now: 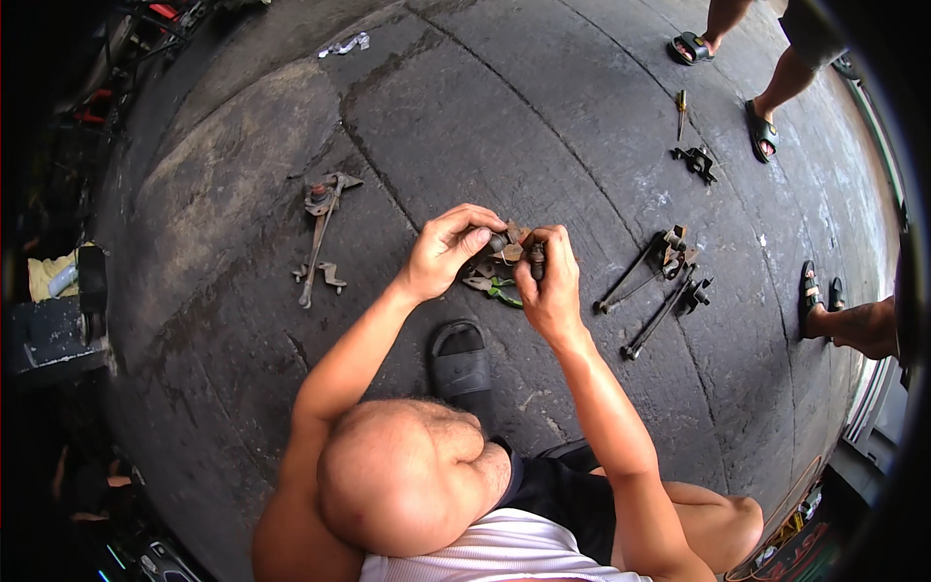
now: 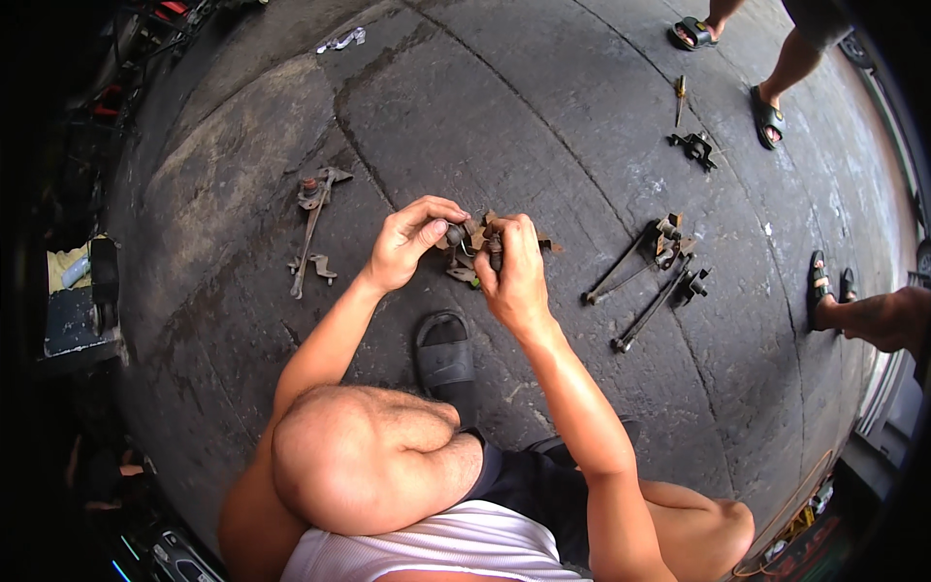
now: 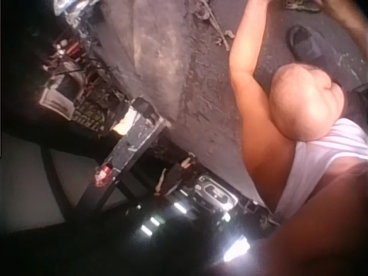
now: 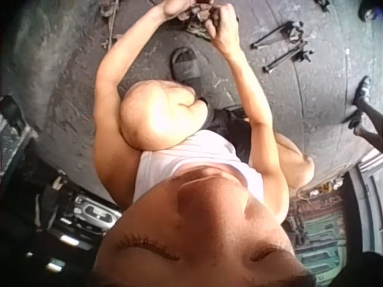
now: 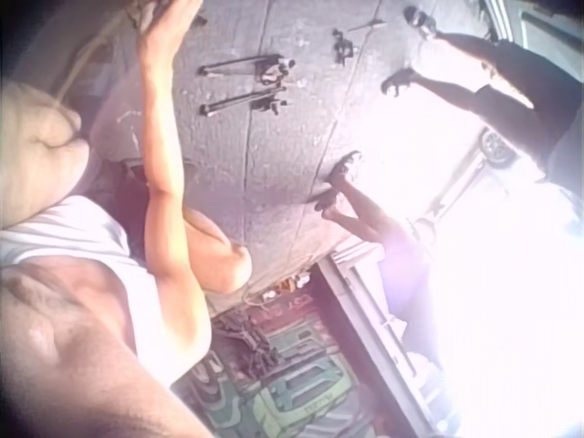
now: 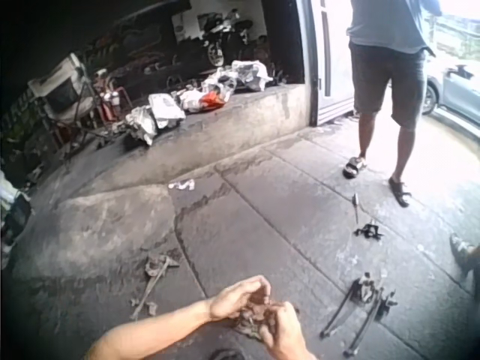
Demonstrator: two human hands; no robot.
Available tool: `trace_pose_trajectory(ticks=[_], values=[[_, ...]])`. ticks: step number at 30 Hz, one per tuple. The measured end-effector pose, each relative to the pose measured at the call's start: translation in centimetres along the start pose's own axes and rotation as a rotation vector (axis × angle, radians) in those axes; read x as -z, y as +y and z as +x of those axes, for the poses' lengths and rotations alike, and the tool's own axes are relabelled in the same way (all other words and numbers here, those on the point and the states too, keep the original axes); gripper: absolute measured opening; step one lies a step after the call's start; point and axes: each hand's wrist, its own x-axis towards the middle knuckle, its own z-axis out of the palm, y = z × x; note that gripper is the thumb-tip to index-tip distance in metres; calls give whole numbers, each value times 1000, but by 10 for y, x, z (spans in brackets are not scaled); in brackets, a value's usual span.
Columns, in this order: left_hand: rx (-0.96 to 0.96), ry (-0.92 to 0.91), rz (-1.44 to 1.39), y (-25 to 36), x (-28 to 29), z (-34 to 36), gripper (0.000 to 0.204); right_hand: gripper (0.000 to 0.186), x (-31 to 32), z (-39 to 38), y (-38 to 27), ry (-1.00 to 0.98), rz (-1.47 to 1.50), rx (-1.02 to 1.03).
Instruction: The person sits on a concrete floor and uses pliers to manipulate and pull at components on a metal mechanical assembly while other people stand around.
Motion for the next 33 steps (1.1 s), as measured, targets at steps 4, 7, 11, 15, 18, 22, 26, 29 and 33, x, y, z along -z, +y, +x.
trace_pose_trajectory(ticks=[4, 7, 11, 15, 18, 22, 26, 29, 33], values=[[-9, -32, 21, 6, 7, -1, 14, 37, 1, 0, -3, 4, -14, 18], [-66, -23, 77, 16, -2, -1, 12, 51, 7, -2, -10, -58, 106, -94], [-139, 77, 326, 17, -12, -7, 11, 65, 5, -3, -34, -95, 19, -6], [-190, 140, 382, 17, -16, -9, 9, 49, -5, -7, -29, -32, 46, -45], [-243, 116, 472, 23, -16, -4, 5, 42, -6, -6, -30, 5, 72, -38], [-280, 1, 540, 37, -7, 13, 4, 38, -5, 3, -27, 50, 65, 27], [-469, -92, 746, 52, 0, 32, 11, 36, -16, 9, -32, 143, 5, 24], [-470, -152, 791, 55, -1, 36, 11, 36, -26, 9, -35, 245, -42, 3], [-409, -153, 830, 51, 5, 31, 12, 38, -29, 4, -32, 302, -39, 9]])
